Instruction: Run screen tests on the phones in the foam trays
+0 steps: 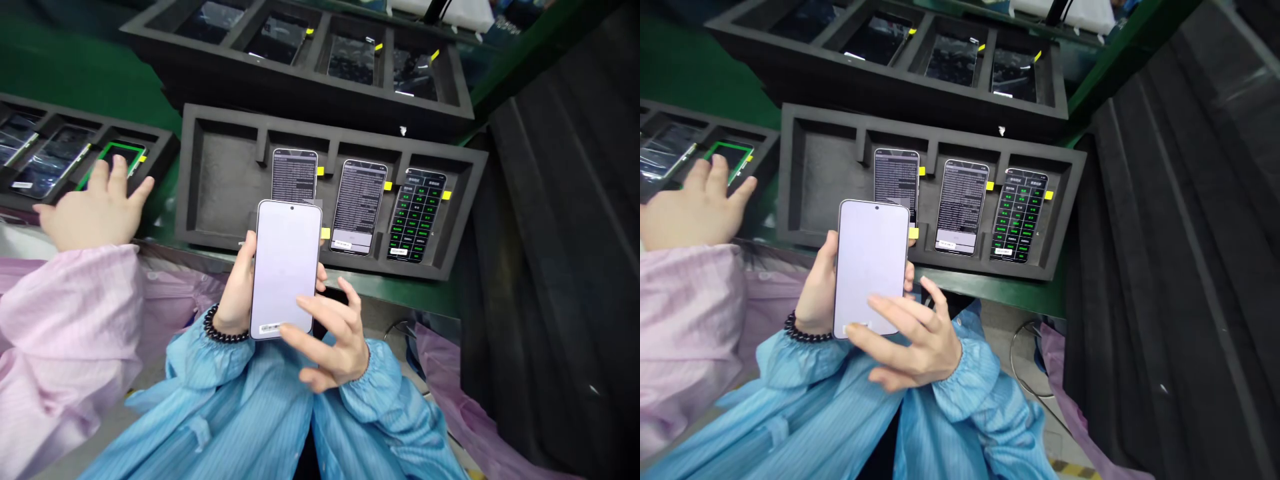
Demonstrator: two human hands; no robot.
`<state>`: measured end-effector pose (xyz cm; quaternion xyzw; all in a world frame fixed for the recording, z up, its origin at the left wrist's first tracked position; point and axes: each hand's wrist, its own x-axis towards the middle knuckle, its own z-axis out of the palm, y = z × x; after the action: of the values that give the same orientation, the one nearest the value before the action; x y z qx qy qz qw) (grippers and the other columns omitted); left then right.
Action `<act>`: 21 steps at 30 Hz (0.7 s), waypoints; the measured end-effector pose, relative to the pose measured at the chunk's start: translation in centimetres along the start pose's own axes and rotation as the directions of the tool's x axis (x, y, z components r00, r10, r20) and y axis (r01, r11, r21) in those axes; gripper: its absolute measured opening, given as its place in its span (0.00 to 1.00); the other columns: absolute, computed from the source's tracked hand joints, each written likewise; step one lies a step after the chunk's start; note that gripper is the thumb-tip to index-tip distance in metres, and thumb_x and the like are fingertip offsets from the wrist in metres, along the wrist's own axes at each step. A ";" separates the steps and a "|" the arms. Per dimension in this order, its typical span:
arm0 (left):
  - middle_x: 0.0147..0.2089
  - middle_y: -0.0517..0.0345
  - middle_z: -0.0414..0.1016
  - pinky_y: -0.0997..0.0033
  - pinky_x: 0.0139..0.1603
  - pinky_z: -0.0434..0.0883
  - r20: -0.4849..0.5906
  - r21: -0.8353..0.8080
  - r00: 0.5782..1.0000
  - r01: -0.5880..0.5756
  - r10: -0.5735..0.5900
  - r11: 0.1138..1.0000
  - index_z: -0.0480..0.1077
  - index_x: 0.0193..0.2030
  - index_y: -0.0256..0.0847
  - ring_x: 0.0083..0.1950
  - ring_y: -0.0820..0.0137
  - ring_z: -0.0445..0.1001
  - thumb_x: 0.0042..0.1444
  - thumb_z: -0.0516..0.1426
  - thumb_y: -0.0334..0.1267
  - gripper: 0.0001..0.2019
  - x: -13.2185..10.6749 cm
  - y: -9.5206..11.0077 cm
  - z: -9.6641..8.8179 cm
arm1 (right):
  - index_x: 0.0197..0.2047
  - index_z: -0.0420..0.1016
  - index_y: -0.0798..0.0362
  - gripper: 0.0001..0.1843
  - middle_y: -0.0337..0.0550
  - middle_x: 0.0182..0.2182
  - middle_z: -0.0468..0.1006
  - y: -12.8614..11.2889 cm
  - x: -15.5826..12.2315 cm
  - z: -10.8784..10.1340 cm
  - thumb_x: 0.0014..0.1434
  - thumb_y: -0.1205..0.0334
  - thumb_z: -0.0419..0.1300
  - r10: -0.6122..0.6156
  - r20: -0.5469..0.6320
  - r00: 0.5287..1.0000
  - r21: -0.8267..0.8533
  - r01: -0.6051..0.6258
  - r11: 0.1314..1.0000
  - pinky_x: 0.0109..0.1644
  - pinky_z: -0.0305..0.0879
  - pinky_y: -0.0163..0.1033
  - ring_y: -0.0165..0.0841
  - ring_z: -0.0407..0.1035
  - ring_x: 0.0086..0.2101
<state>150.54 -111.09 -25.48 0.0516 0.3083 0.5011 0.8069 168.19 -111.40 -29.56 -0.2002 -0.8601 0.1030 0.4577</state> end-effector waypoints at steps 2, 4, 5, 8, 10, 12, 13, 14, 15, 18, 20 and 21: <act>0.46 0.42 0.81 0.62 0.50 0.78 0.015 0.003 1.000 0.010 -0.010 1.000 0.77 0.52 0.32 0.44 0.60 0.81 0.62 0.45 0.69 0.39 0.0 -0.1 0.0 | 0.60 0.72 0.49 0.25 0.49 0.55 0.75 0.6 0.5 -0.5 0.74 0.52 0.40 0.083 -0.075 0.994 -0.013 -0.084 0.996 0.70 0.59 0.52 0.36 0.70 0.53; 0.46 0.43 0.81 0.62 0.50 0.78 0.052 0.014 0.998 0.032 -0.033 0.999 0.77 0.53 0.33 0.44 0.61 0.80 0.62 0.47 0.69 0.39 0.0 -0.4 0.0 | 0.62 0.69 0.52 0.22 0.50 0.53 0.75 1.5 1.2 -1.2 0.72 0.55 0.46 0.235 -0.146 0.961 -0.031 -0.242 0.970 0.63 0.66 0.48 0.37 0.70 0.53; 0.46 0.43 0.81 0.62 0.50 0.78 0.070 0.028 0.996 0.047 -0.048 0.999 0.77 0.53 0.33 0.44 0.61 0.80 0.61 0.47 0.69 0.39 -0.1 -0.6 0.0 | 0.62 0.68 0.52 0.21 0.50 0.52 0.75 2.0 1.7 -1.6 0.71 0.56 0.48 0.325 -0.162 0.932 -0.033 -0.335 0.942 0.60 0.68 0.47 0.38 0.71 0.53; 0.46 0.42 0.81 0.62 0.50 0.78 0.112 0.083 0.989 0.083 -0.092 0.993 0.77 0.53 0.31 0.45 0.60 0.80 0.59 0.50 0.70 0.40 -0.1 -1.2 0.0 | 0.55 0.72 0.52 0.16 0.48 0.47 0.77 3.4 3.0 -2.5 0.71 0.56 0.51 0.514 -0.070 0.855 -0.030 -0.516 0.856 0.52 0.69 0.44 0.39 0.72 0.48; 0.46 0.42 0.81 0.63 0.50 0.78 0.131 0.107 0.985 0.097 -0.110 0.990 0.77 0.53 0.31 0.44 0.60 0.80 0.58 0.51 0.70 0.40 -0.2 -1.6 -0.1 | 0.45 0.75 0.53 0.12 0.45 0.39 0.78 3.9 3.7 -2.7 0.72 0.57 0.52 0.517 -0.005 0.856 -0.054 -0.516 0.855 0.45 0.67 0.41 0.36 0.71 0.40; 0.47 0.43 0.82 0.64 0.51 0.78 0.142 0.107 0.982 0.110 -0.125 0.988 0.78 0.52 0.32 0.45 0.60 0.81 0.58 0.52 0.70 0.39 -0.1 -2.0 -0.2 | 0.34 0.72 0.52 0.13 0.41 0.30 0.75 3.9 4.0 -2.7 0.71 0.60 0.55 0.489 -0.020 0.872 -0.120 -0.488 0.865 0.39 0.64 0.39 0.33 0.66 0.32; 0.47 0.43 0.82 0.64 0.51 0.78 0.148 0.101 0.980 0.122 -0.136 0.987 0.79 0.51 0.32 0.45 0.60 0.81 0.58 0.53 0.69 0.38 -0.1 -2.1 -0.3 | 0.30 0.71 0.52 0.14 0.40 0.27 0.73 3.7 4.2 -2.6 0.70 0.62 0.56 0.460 -0.038 0.887 -0.160 -0.460 0.874 0.37 0.62 0.39 0.32 0.64 0.30; 0.47 0.44 0.83 0.65 0.51 0.78 0.153 0.089 0.978 0.127 -0.140 0.988 0.79 0.51 0.33 0.45 0.60 0.82 0.58 0.54 0.68 0.36 0.0 -2.3 -0.3 | 0.28 0.70 0.52 0.15 0.39 0.26 0.72 3.4 4.3 -2.5 0.70 0.64 0.56 0.410 -0.045 0.911 -0.195 -0.411 0.891 0.36 0.61 0.39 0.32 0.62 0.29; 0.48 0.46 0.83 0.67 0.52 0.78 0.148 0.067 0.981 0.118 -0.127 0.991 0.80 0.50 0.35 0.46 0.61 0.82 0.59 0.55 0.66 0.33 0.0 -2.4 -0.3 | 0.28 0.70 0.52 0.16 0.39 0.25 0.72 3.1 4.4 -2.5 0.69 0.65 0.57 0.345 -0.040 0.938 -0.214 -0.345 0.914 0.35 0.60 0.39 0.31 0.61 0.29; 0.51 0.54 0.83 0.73 0.53 0.76 0.105 -0.003 0.993 0.055 -0.054 0.998 0.81 0.50 0.42 0.51 0.64 0.81 0.59 0.58 0.61 0.26 0.0 -2.7 -0.1 | 0.28 0.72 0.52 0.16 0.39 0.23 0.72 2.3 4.5 -2.9 0.70 0.64 0.57 0.143 -0.025 0.989 -0.171 -0.146 0.974 0.31 0.59 0.38 0.31 0.61 0.28; 0.50 0.53 0.83 0.70 0.53 0.77 0.098 0.013 0.993 0.060 -0.061 0.998 0.81 0.50 0.41 0.50 0.62 0.81 0.59 0.57 0.63 0.28 -0.3 -2.8 0.1 | 0.29 0.72 0.52 0.17 0.38 0.22 0.72 2.0 4.5 -3.4 0.71 0.61 0.55 0.105 -0.079 0.991 -0.120 -0.114 0.986 0.30 0.59 0.37 0.30 0.60 0.27; 0.48 0.51 0.83 0.67 0.51 0.77 0.112 0.041 0.990 0.082 -0.086 0.996 0.82 0.49 0.39 0.48 0.60 0.82 0.60 0.54 0.66 0.31 -0.6 -2.8 0.3 | 0.29 0.71 0.52 0.17 0.38 0.22 0.71 2.0 4.4 -3.7 0.72 0.61 0.55 0.104 -0.117 0.988 -0.097 -0.115 0.989 0.30 0.60 0.37 0.29 0.60 0.27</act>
<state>152.68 -112.87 -26.09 0.0818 0.2726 0.4574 0.8425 169.51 -107.70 -24.93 -0.2762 -0.8251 0.0718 0.4877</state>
